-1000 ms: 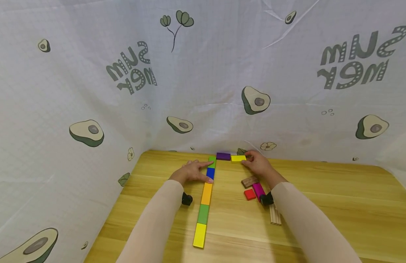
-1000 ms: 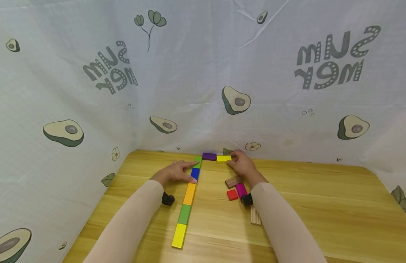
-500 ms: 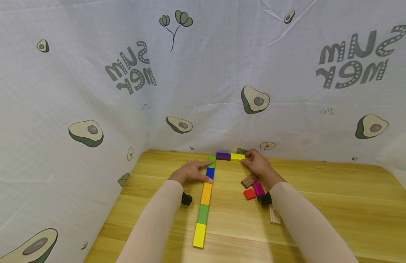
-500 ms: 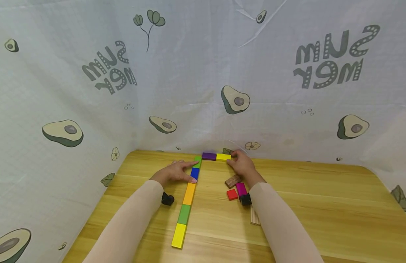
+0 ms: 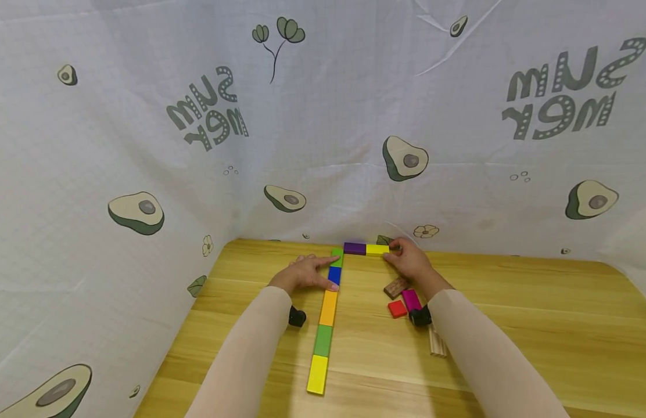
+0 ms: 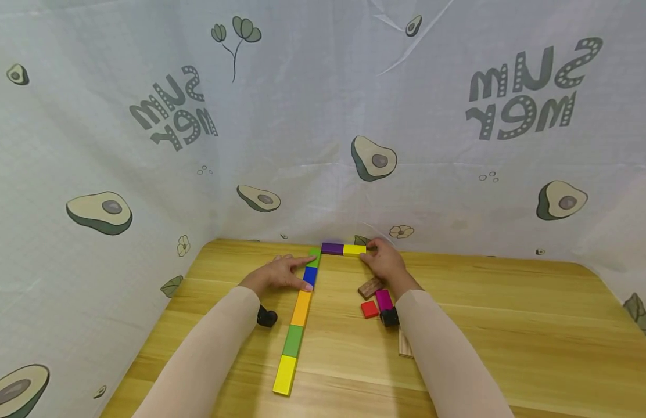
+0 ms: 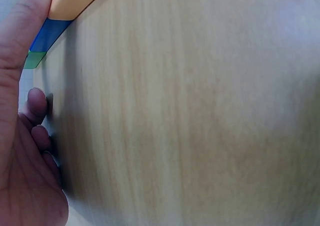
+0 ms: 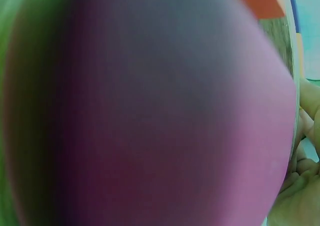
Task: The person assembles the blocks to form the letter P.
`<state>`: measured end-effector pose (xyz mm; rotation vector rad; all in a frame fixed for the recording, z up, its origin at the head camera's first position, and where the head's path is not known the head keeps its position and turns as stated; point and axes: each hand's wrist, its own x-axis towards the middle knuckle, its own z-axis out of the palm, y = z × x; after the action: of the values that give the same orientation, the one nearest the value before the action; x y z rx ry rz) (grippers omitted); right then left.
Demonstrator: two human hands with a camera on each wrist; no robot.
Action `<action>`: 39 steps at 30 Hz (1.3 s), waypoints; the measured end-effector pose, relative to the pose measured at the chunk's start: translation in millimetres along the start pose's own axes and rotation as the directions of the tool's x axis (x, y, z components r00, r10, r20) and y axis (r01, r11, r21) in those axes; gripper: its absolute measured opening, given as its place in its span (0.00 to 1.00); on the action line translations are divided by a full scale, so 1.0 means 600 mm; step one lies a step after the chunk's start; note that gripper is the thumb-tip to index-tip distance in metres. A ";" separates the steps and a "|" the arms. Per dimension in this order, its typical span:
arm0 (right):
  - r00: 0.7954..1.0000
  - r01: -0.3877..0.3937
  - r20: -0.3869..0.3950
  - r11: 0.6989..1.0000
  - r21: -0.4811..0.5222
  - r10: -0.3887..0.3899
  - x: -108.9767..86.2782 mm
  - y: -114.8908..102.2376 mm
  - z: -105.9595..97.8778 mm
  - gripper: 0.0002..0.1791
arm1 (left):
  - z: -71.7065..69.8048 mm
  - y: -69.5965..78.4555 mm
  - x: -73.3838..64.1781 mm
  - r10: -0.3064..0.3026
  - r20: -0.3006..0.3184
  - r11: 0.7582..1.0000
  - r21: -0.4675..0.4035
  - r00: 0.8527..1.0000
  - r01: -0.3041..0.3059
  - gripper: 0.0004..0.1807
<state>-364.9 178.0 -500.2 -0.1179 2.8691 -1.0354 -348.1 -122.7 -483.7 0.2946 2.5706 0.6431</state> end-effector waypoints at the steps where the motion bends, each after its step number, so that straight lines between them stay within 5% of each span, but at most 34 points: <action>1: 1.000 0.000 0.000 1.000 -0.003 0.000 0.000 0.000 0.000 0.24 | 0.000 0.000 0.000 -0.002 0.000 1.000 0.001 1.000 0.002 0.49; 39: 1.000 0.007 0.016 1.000 0.002 -0.007 -0.008 -0.004 -0.005 0.23 | -0.001 0.003 -0.002 0.002 -0.012 1.000 0.014 1.000 -0.001 0.48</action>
<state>-360.5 178.5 -496.3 -0.1350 2.8555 -1.0331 -347.1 -121.4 -482.0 0.2980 2.5879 0.6298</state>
